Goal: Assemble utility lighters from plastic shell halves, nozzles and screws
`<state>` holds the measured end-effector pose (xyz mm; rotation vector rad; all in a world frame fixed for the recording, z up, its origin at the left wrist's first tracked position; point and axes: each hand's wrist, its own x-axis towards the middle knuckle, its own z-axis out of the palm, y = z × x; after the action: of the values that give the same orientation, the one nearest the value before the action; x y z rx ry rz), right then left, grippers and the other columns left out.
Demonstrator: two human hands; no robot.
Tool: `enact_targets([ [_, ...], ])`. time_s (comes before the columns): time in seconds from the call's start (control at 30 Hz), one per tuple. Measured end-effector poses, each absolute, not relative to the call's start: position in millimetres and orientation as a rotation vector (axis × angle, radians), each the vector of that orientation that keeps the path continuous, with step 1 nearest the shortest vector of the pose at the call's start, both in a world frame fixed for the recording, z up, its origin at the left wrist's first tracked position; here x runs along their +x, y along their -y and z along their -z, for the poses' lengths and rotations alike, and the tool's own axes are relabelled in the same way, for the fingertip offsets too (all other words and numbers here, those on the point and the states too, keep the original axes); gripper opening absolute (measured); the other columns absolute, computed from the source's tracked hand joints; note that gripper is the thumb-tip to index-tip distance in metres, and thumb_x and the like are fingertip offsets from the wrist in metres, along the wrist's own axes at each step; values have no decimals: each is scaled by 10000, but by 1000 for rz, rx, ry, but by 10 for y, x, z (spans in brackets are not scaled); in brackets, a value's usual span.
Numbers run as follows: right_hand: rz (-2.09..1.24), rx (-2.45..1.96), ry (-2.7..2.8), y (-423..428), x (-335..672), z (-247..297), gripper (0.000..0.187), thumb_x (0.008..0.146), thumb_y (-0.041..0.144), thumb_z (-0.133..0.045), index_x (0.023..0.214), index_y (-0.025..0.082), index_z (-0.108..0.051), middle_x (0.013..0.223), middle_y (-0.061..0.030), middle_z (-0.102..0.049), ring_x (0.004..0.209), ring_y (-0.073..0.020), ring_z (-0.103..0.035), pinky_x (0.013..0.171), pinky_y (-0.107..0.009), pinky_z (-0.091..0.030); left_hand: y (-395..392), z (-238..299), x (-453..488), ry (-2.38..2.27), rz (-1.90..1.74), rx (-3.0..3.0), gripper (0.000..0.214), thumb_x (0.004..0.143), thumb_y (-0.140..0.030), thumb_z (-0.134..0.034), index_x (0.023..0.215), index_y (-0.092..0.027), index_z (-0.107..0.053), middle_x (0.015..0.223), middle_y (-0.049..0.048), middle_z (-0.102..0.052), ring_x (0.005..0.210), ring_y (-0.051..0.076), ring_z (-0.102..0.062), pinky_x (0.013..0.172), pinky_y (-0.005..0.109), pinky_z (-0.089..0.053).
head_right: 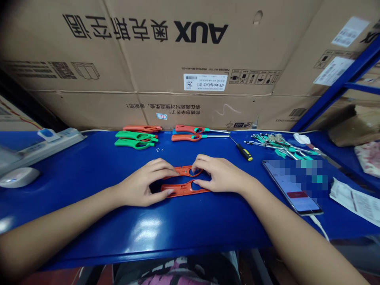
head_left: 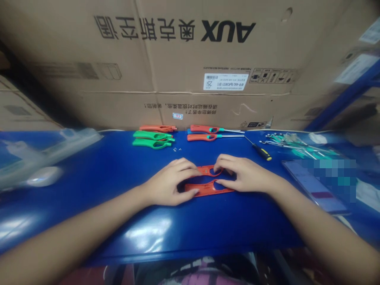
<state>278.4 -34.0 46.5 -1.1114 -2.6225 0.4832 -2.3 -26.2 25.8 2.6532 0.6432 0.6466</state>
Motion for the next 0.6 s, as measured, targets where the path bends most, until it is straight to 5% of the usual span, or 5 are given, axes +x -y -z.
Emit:
enact_targets([
  [0.33, -513, -1100, 2648, 317, 2769, -411, 72, 907, 258, -610, 950, 201, -615, 956, -22, -627, 749, -134, -543, 647, -256, -392, 149, -193, -52, -734, -560, 2654, 335, 884, -185, -568, 1212, -206, -629, 1184, 60, -651, 1114, 221, -576, 994, 391, -424],
  [0.6, -494, -1102, 2647, 311, 2760, -405, 42, 910, 222, -592, 934, 198, -616, 938, -18, -621, 750, -131, -540, 654, -253, -391, 201, -215, -54, -706, -558, 2735, 356, 918, -359, -600, 1237, -208, -638, 1219, 82, -665, 1104, 246, -600, 984, 427, -436],
])
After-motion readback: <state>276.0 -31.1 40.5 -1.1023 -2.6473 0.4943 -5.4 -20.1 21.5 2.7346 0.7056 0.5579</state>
